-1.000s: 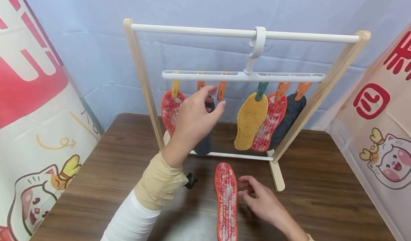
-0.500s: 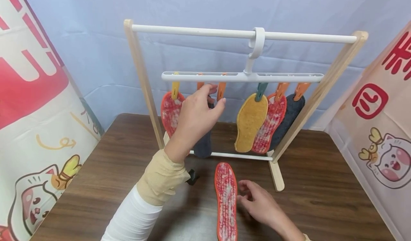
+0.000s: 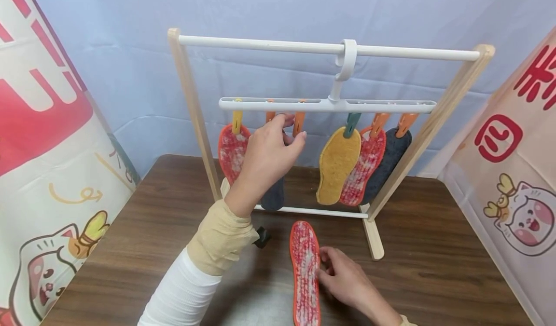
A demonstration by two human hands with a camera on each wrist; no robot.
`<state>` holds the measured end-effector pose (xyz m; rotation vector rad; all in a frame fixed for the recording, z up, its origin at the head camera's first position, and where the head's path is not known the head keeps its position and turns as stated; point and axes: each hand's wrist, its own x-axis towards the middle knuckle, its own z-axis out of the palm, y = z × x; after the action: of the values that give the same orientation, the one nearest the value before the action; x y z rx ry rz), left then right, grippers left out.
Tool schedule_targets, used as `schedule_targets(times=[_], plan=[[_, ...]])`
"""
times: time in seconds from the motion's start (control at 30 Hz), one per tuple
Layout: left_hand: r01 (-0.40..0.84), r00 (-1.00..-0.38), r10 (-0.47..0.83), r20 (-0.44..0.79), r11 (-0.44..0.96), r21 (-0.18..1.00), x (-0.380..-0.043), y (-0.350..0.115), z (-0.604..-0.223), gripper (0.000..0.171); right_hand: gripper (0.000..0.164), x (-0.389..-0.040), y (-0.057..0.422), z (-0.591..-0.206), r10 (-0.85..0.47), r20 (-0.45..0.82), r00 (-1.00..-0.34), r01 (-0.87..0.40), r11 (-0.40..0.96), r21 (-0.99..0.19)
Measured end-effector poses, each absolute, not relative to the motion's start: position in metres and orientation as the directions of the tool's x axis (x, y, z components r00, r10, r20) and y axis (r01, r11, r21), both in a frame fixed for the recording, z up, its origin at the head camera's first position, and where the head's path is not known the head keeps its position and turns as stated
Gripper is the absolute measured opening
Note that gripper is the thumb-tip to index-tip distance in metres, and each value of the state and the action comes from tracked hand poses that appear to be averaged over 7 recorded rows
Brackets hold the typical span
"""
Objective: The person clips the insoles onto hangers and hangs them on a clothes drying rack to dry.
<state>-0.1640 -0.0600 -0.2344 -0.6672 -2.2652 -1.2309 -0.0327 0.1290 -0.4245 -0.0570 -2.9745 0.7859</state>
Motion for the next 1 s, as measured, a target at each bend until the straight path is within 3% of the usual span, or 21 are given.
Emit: schedule_targets(times=[0.77, 1.0], plan=[[0.580, -0.800, 0.192, 0.568, 0.486, 0.654, -0.177, -0.050, -0.230, 0.042, 0.056, -0.047, 0.120, -0.433, 0.001, 0.051, -0.999, -0.014, 0.956, -0.294], [0.608, -0.776, 0.207, 0.596, 0.502, 0.616, -0.180, -0.050, -0.230, 0.031, 0.070, -0.051, 0.112, -0.435, -0.006, 0.054, -0.999, -0.019, 0.973, -0.229]])
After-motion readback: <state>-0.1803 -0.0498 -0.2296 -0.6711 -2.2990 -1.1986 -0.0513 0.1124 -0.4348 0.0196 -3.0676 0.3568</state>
